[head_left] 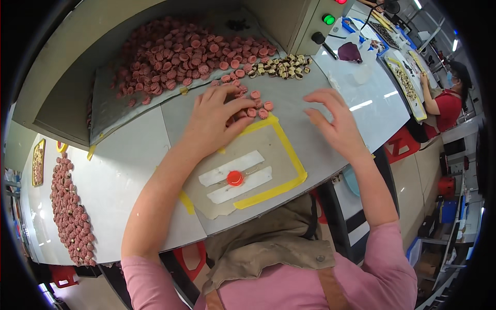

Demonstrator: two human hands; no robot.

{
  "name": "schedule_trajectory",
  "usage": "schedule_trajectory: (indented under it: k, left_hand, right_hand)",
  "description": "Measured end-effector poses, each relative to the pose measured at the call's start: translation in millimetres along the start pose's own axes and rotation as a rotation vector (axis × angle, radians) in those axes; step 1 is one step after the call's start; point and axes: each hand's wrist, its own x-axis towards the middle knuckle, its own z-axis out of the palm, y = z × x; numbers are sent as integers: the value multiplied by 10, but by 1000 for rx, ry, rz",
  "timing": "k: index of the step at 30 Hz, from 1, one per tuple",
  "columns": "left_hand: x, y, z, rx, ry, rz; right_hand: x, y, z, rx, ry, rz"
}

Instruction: The person assembles miniature figurine heads by joining hair and face pieces with adhesive by hand, and replenishes adhesive in a small cap using a squeeze bottle.

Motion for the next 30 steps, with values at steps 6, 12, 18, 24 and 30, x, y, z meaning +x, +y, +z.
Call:
schedule_trajectory:
  k: [6, 12, 18, 24, 30]
  left_hand:
    - [-100, -179, -11, 33, 75, -132]
    - [-101, -165, -41, 85, 128, -103]
    - [-85, -136, -26, 46, 124, -83]
    - [-61, -117, -90, 41, 139, -161]
    - [-54, -107, 33, 50, 117, -254]
  right_hand:
    - [526, 677, 241, -258, 222, 0]
    - [771, 852, 537, -224, 210, 256]
    - [678, 690, 529, -270, 178, 188]
    - [485, 390, 310, -62, 233, 57]
    - [-141, 1292, -416, -246, 716, 283]
